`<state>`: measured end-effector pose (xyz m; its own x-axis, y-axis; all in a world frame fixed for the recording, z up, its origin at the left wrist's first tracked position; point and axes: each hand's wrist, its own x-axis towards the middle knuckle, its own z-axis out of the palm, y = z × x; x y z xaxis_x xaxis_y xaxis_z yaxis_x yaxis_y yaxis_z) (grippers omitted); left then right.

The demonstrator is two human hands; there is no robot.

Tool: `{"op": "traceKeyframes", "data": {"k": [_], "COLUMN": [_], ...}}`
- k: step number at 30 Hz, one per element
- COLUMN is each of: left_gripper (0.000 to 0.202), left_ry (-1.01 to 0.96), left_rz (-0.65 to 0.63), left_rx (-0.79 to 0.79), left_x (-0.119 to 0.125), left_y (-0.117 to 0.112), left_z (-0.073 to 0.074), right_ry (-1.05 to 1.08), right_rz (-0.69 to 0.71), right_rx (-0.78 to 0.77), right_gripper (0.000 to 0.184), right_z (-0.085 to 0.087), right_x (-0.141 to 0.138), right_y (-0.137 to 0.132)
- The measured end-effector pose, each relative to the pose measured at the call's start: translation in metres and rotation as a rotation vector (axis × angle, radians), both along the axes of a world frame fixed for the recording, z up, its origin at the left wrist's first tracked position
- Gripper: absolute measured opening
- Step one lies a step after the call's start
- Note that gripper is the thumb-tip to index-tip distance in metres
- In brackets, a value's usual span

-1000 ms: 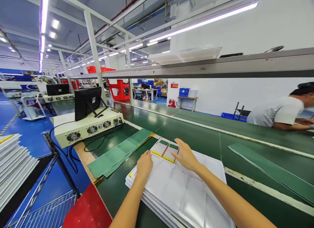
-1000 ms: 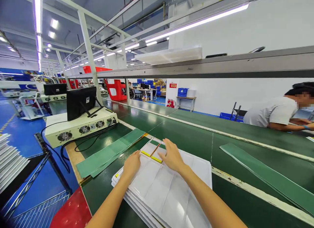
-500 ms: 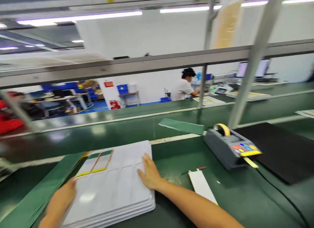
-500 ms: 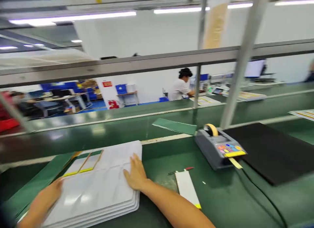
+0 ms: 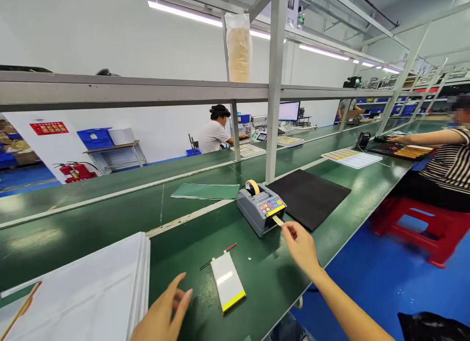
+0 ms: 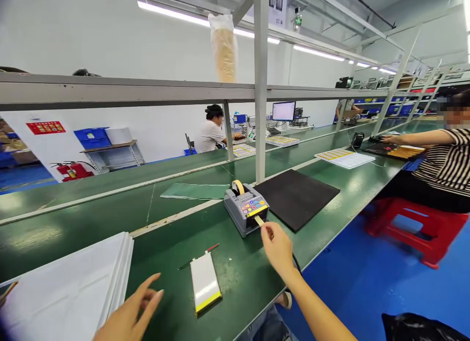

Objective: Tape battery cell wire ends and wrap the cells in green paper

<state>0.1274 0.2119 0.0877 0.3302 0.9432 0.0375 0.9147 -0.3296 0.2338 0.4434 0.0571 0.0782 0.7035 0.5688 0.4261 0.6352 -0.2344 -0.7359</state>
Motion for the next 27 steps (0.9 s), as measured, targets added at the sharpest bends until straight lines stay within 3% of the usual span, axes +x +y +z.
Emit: {"op": "traceKeyframes", "data": {"k": [3, 6, 8, 12, 13, 15, 17, 20, 22, 25, 27], "left_gripper": [0.072, 0.073, 0.075, 0.074, 0.075, 0.078, 0.083, 0.078, 0.072, 0.065, 0.060], "left_ry": [0.055, 0.116, 0.139, 0.097, 0.069, -0.007, -0.113, -0.303, -0.595, -1.310, -1.550], "left_rz": [-0.076, -0.146, -0.142, -0.062, -0.051, -0.030, -0.008, -0.007, 0.029, 0.278, 0.427], "left_rx": [-0.014, -0.013, 0.005, -0.002, -0.019, -0.075, -0.166, -0.339, -0.530, -0.945, -1.109], "left_x": [0.064, 0.107, 0.126, 0.145, 0.146, 0.140, 0.127, 0.095, 0.073, 0.047, 0.039], "left_y": [-0.031, -0.050, -0.057, -0.056, -0.052, -0.043, -0.033, -0.030, -0.038, -0.062, -0.082], "left_z": [-0.004, -0.009, -0.014, -0.021, -0.021, -0.020, -0.015, -0.008, -0.006, -0.012, -0.019], "right_ry": [0.001, -0.112, -0.234, -0.419, -0.375, -0.197, -0.006, 0.169, 0.229, 0.206, 0.128], "right_rz": [-0.096, -0.016, 0.123, 0.638, 0.649, 0.478, 0.256, 0.177, 0.190, 0.177, 0.187], "right_rx": [-0.061, -0.050, -0.004, 0.160, 0.220, 0.302, 0.298, 0.251, 0.219, 0.186, 0.176], "right_gripper": [0.036, 0.037, 0.033, 0.016, 0.014, 0.016, 0.022, 0.039, 0.048, 0.056, 0.051], "right_z": [-0.003, 0.004, 0.010, 0.010, 0.008, 0.000, -0.009, -0.020, -0.022, -0.015, -0.004], "right_x": [0.040, 0.034, 0.014, -0.007, -0.002, 0.019, 0.043, 0.063, 0.063, 0.051, 0.036], "right_y": [0.000, 0.007, 0.003, -0.028, -0.035, -0.040, -0.034, -0.013, 0.001, 0.015, 0.013]}}
